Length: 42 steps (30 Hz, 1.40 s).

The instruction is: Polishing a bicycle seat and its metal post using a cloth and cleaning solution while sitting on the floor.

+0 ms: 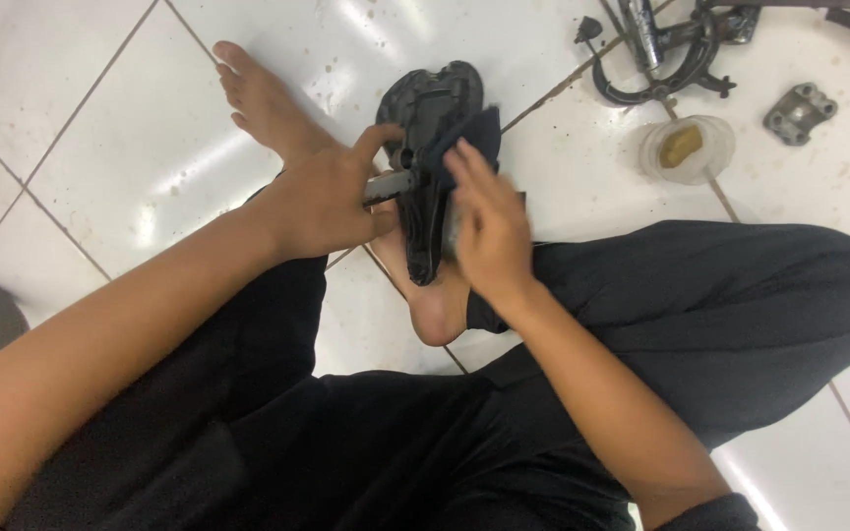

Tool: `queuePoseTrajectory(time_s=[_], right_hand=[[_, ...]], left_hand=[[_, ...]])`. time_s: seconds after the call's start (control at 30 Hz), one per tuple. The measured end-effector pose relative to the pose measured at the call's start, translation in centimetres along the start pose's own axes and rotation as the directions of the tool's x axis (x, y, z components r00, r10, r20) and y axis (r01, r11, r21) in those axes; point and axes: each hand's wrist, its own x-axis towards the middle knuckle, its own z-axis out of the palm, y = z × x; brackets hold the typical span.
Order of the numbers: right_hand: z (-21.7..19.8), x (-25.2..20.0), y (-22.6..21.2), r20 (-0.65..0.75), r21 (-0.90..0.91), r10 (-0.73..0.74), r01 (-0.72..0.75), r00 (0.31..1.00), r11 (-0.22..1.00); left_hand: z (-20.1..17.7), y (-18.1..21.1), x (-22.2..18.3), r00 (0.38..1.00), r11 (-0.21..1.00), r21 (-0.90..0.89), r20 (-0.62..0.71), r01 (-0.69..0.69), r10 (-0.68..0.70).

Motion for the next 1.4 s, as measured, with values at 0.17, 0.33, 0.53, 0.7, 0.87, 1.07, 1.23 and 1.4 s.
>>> queuePoseTrajectory(time_s=[0.17, 0.33, 0.53, 0.7, 0.87, 1.07, 1.23, 1.4], right_hand=[[1.3, -2.7, -0.7, 0.073, 0.074, -0.075, 0.069, 0.995, 0.995], [-0.8, -1.4, -0.6, -0.100, 0.319, 0.238, -0.196, 0.966, 0.927], [0.8, -1.8, 2.3, 0.129, 0.608, 0.331, -0.338, 0.935, 0.718], [-1.4, -0.3, 1.3, 0.103, 0.665, 0.322, -0.306, 0.941, 0.681], [-2.4, -1.0, 0.3, -0.063, 0.473, 0.050, -0.015, 0.997, 0.881], [-2.5, -0.2, -0.7, -0.182, 0.262, -0.009, 0.058, 0.983, 0.963], [-2.2, -1.1, 1.4, -0.178, 0.393, 0.178, -0.096, 0.968, 0.915], [-1.3, -2.1, 1.7, -0.154, 0.651, 0.369, -0.187, 0.917, 0.736]], left_hand=[[-0.1, -0.2, -0.6, 0.997, 0.995, -0.092, 0.067, 0.029, -0.023], [-1.7, 2.2, -2.0, 0.996, 0.979, -0.198, 0.082, 0.044, -0.028], [-1.4, 3.2, -1.4, 0.987, 0.974, -0.204, 0.105, -0.101, 0.125], [-0.8, 2.7, 0.2, 0.954, 0.950, -0.209, 0.143, -0.233, 0.265], [-1.4, 3.6, 0.0, 0.938, 0.925, -0.275, 0.154, -0.262, 0.312], [0.3, 1.5, 2.3, 0.879, 0.842, -0.252, -0.155, -0.477, 0.451], [2.5, -2.0, 5.8, 0.795, 0.942, 0.153, -0.506, -0.298, 0.334], [4.5, -5.0, 8.4, 0.902, 0.977, -0.212, -0.416, 0.029, -0.117]])
